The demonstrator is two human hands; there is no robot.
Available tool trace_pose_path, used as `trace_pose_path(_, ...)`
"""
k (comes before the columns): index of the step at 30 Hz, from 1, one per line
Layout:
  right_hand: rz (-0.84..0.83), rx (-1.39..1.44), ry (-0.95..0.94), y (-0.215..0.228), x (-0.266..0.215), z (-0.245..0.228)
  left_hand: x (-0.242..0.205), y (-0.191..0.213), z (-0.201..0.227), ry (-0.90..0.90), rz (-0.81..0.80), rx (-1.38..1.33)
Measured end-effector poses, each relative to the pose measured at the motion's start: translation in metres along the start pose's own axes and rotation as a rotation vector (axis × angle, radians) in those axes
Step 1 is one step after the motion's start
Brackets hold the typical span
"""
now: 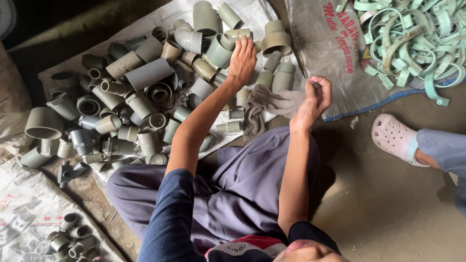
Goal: The person sits on the floor and cleans small cylindrical plastic parts using a cloth. They pick up each part, wipe it thoroughly, and place it back into the pile. The task is repetitive and involves handling multiple identical items one by one.
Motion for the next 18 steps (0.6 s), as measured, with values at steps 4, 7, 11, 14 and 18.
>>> trace_pose_path(4, 0.053, 0.015, 0.007, 0.004, 0.002, -0.003, -0.062, 0.041, -0.027, -0.030, 0.369, -0.457)
trace_pose_path(7, 0.018, -0.043, 0.064, 0.005, 0.002, -0.009, -0.137, 0.030, -0.009, -0.220, 0.514, -0.718)
trace_pose_path(11, 0.040, -0.040, 0.045, 0.009, 0.007, 0.003, -0.220, 0.025, 0.013, -0.410, 0.399, -0.571)
trace_pose_path(14, 0.038, -0.004, 0.049, 0.007, 0.010, 0.007, -0.238, 0.003, 0.031, -0.298, 0.272, -0.495)
trace_pose_path(18, 0.021, 0.014, 0.065, 0.008, 0.014, 0.005, -0.244, -0.012, 0.049, -0.203, 0.181, -0.406)
Point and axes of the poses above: each hand's wrist, its own x-axis towards the middle knuckle, its own y-axis out of the back of the hand, z = x × y, the point moved 10 cm from there along x, towards the middle knuckle, and after that the axes turned 4 degrees about x, right-handed, at the moved point
